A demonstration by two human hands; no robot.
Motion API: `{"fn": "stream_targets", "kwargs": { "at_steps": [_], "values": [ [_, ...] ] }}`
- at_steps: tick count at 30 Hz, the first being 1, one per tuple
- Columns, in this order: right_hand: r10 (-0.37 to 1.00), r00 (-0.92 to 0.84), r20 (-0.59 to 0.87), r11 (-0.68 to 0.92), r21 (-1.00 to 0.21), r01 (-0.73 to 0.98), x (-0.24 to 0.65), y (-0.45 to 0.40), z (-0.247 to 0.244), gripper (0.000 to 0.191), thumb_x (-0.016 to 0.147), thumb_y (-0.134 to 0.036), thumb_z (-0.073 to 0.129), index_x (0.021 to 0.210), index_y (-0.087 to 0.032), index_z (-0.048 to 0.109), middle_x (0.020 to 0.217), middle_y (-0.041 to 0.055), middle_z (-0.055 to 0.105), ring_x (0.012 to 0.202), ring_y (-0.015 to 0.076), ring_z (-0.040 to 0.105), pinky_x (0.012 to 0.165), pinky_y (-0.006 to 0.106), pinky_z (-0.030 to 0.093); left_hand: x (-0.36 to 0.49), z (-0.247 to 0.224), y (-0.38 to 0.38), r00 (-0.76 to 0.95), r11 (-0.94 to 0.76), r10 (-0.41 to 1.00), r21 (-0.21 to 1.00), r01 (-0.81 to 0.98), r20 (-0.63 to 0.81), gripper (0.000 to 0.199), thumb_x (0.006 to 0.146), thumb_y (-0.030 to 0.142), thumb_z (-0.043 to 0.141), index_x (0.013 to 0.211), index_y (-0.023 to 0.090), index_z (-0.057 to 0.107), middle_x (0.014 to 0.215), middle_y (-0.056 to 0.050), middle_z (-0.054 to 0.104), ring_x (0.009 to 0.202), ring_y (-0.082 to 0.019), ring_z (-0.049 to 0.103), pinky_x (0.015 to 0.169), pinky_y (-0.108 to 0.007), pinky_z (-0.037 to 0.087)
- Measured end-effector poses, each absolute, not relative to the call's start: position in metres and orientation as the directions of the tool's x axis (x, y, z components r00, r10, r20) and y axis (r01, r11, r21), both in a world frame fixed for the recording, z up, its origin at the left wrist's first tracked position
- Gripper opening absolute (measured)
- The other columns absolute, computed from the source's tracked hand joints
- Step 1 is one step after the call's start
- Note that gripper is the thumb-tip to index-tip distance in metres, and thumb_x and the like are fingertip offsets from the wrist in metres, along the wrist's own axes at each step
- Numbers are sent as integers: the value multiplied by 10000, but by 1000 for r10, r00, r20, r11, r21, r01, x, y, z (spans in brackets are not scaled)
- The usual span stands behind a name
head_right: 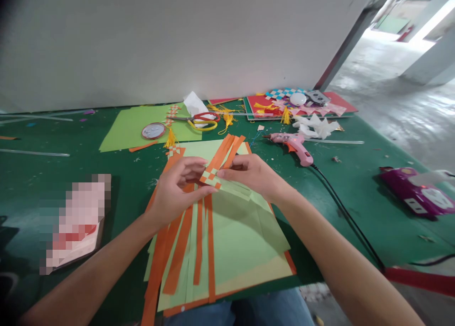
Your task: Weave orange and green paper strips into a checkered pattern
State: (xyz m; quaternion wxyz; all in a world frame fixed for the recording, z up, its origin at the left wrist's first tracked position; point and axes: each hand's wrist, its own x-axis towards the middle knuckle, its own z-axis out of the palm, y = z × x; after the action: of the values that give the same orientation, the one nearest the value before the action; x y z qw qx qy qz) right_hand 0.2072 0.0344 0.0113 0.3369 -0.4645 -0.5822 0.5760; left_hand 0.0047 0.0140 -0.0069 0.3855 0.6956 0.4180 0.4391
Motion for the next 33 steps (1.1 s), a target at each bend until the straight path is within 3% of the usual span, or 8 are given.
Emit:
{"fn": "stream_targets", "kwargs": {
  "at_steps": [3, 6, 9, 14, 21, 27, 33],
  "values": [
    [938, -306, -162, -124, -982, 139, 206, 34, 11, 297, 704, -472, 762, 748, -180, 733, 704, 17, 696, 616, 167, 617, 551, 284, 451, 5, -11, 12, 241, -527, 850, 766, 368, 468, 494, 747, 369, 783, 1161, 237, 548, 1080, -44, 685, 800, -148, 708, 738, -253, 597],
    [954, -248, -167, -128, -977, 168, 206, 34, 10, 336, 681, -504, 774, 725, -174, 728, 649, 19, 666, 592, 172, 603, 525, 287, 422, 5, -13, 12, 286, -727, 665, 510, 460, 690, 417, 799, 285, 745, 1160, 228, 545, 1104, -43, 695, 820, -140, 709, 757, -254, 606],
    [955, -236, -180, -144, -976, 163, 204, 34, 9, 342, 673, -509, 781, 713, -175, 720, 637, 20, 649, 593, 172, 590, 532, 294, 409, 5, -13, 14, 335, -795, 557, 371, 480, 760, 357, 830, 219, 704, 1158, 208, 562, 1143, -64, 702, 962, -173, 701, 793, -270, 617],
    [945, -259, -199, -176, -978, 108, 202, 33, 9, 332, 689, -500, 775, 705, -176, 708, 597, 8, 615, 590, 167, 573, 538, 295, 393, 3, -14, 15, 346, -775, 544, 299, 557, 765, 295, 860, 213, 667, 1146, 190, 600, 1181, -75, 708, 976, -184, 716, 888, -296, 601],
    [930, -263, -257, -237, -966, 106, 205, 33, 7, 385, 707, -528, 751, 654, -151, 701, 604, 27, 638, 530, 136, 538, 491, 280, 362, 3, -12, 14, 355, -791, 521, 282, 543, 777, 246, 881, 176, 642, 1126, 171, 629, 1157, -69, 723, 968, -181, 726, 904, -266, 590],
    [928, -261, -267, -274, -962, 8, 204, 34, 5, 324, 704, -481, 770, 761, -163, 747, 687, 43, 678, 649, 182, 615, 593, 312, 456, 3, -13, 15, 357, -791, 512, 267, 550, 782, 239, 893, 176, 621, 1131, 179, 644, 1164, -57, 721, 998, -181, 717, 908, -266, 589],
    [953, -263, -148, -160, -987, -23, 201, 36, 4, 193, 717, -384, 789, 735, -196, 745, 772, 13, 687, 741, 146, 604, 705, 285, 455, 1, -17, 15, 361, -784, 531, 282, 553, 766, 254, 883, 158, 630, 1136, 169, 650, 1228, -64, 690, 1000, -170, 715, 936, -255, 573]
  ]
}}
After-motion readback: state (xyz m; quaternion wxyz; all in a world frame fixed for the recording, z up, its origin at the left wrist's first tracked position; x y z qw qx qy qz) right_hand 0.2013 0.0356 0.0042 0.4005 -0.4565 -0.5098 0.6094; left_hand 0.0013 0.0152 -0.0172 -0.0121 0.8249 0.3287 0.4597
